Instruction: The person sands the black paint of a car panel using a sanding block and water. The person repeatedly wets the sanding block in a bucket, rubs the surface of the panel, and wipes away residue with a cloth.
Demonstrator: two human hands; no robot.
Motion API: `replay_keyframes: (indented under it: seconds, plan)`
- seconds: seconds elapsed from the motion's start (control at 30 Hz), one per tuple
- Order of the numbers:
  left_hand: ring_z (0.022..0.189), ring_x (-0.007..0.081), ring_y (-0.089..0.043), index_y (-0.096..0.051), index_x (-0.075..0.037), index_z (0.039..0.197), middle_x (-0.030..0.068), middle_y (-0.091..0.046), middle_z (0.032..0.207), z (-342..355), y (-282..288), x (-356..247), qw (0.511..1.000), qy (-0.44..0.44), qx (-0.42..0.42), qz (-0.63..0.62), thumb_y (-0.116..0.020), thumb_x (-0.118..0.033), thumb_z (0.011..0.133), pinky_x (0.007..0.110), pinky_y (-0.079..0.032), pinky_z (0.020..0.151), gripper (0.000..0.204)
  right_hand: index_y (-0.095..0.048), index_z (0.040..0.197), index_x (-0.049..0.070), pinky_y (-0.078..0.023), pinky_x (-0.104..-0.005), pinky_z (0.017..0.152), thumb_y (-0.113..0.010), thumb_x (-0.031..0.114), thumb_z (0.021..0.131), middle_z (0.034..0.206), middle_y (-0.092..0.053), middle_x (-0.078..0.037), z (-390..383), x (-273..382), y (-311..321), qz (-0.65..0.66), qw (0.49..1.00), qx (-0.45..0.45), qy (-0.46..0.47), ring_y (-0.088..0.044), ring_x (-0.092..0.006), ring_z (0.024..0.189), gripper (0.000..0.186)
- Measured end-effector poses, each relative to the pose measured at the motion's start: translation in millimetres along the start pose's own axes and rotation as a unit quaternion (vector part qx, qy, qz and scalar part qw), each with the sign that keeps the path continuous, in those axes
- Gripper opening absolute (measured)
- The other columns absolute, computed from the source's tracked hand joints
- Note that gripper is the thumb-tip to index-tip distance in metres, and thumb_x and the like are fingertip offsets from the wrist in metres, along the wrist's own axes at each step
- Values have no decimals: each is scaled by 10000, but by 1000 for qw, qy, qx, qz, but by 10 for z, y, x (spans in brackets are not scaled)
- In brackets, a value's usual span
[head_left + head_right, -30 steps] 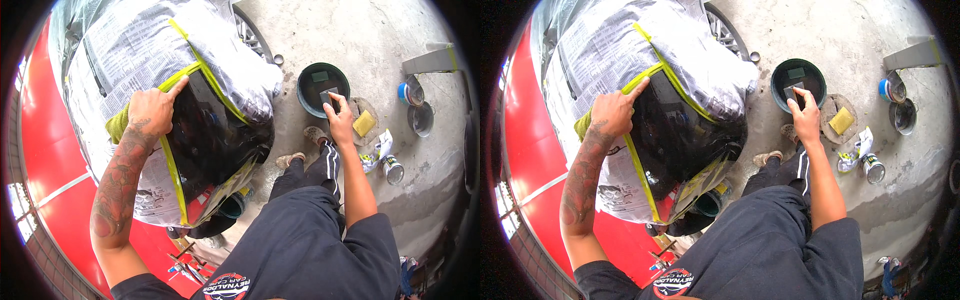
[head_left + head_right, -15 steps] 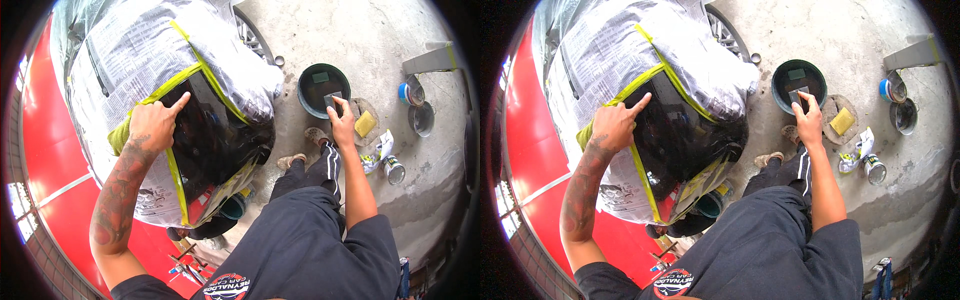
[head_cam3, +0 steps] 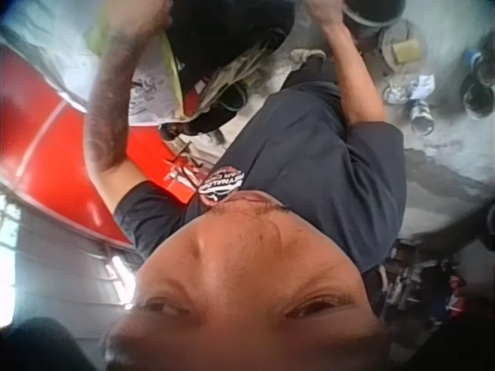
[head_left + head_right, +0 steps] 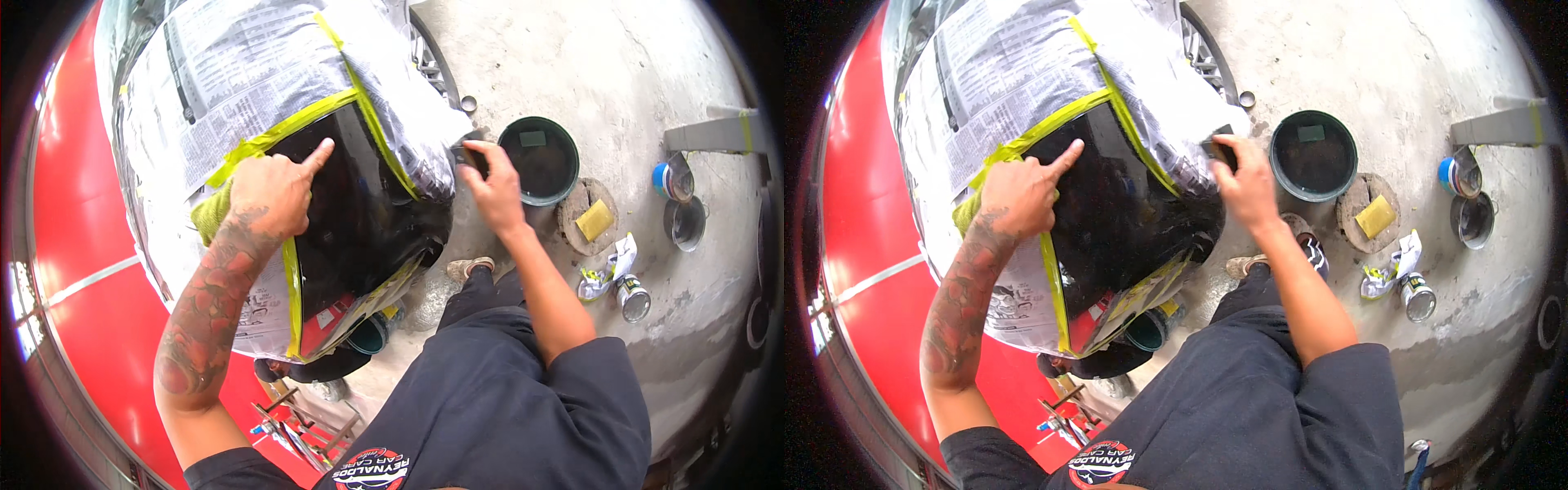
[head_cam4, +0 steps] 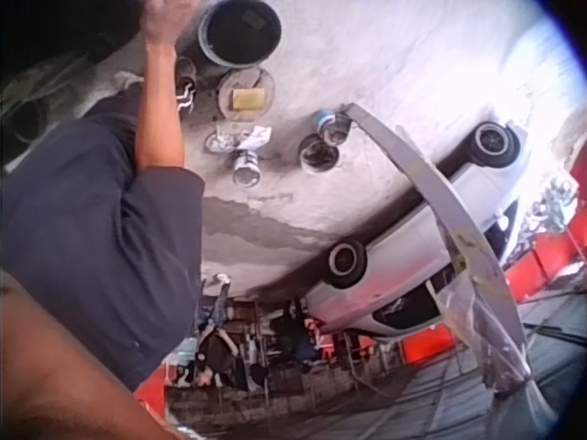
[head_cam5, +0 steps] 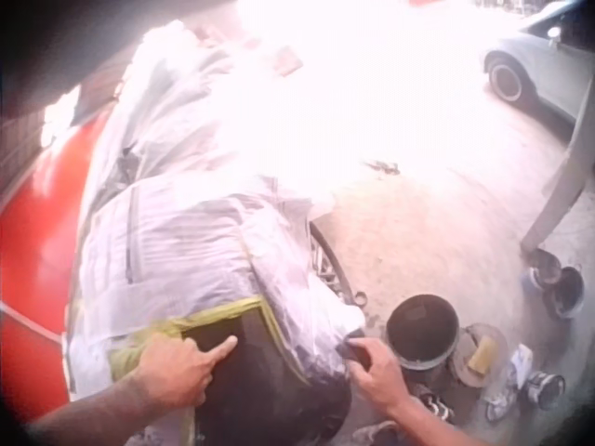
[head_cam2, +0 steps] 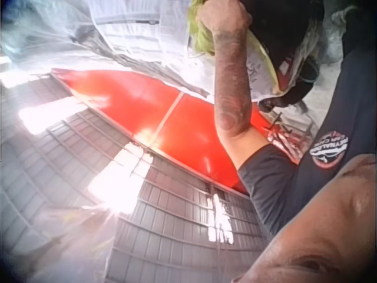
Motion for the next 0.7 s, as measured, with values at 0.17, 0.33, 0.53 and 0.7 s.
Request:
replay_keyframes:
  seconds: [0.17,0.33,0.53,0.7]
  plan:
    - [860,293,-688,-472,-220,1534,119,-632,1021,-470,-283,-399,993,3,-69,-100,-739,-190,828,451,-545,732,755,-673,1226,52,-447,-450,1075,-734,128,867,1228,-676,-189,230,767,-699,32,993,37,105,-589,-390,1247,372]
    - [1019,314,-607,-573,-171,1423,133,-582,1127,-833,-745,-834,951,21,-189,-246,-800,-152,719,446,-511,836,740,-678,1220,58,-464,-454,1048,-755,128,864,1227,-679,-180,227,1092,-964,60,987,42,144,-604,-383,1229,371]
    - [1228,341,-545,-675,-172,1302,135,-584,1312,-1115,-1167,-956,887,59,-343,-304,-814,-186,696,470,-462,1002,621,-708,1169,54,-477,-445,1018,-762,140,857,1207,-687,-189,437,1160,-1146,57,985,42,157,-621,-388,1184,329]
    - [1340,363,-513,-715,-181,1233,115,-573,1409,-1137,-1301,-968,854,96,-397,-321,-810,-187,693,509,-445,1069,548,-705,1161,55,-476,-456,1011,-754,143,855,1222,-676,-189,390,1196,-1163,42,985,26,165,-616,-393,1164,322]
Point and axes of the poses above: each hand's wrist, its own z-axis towards the middle knuckle, its own y-axis out of the back of the hand, x = y × z, the point moved 6 cm from there along z, towards the middle knuckle
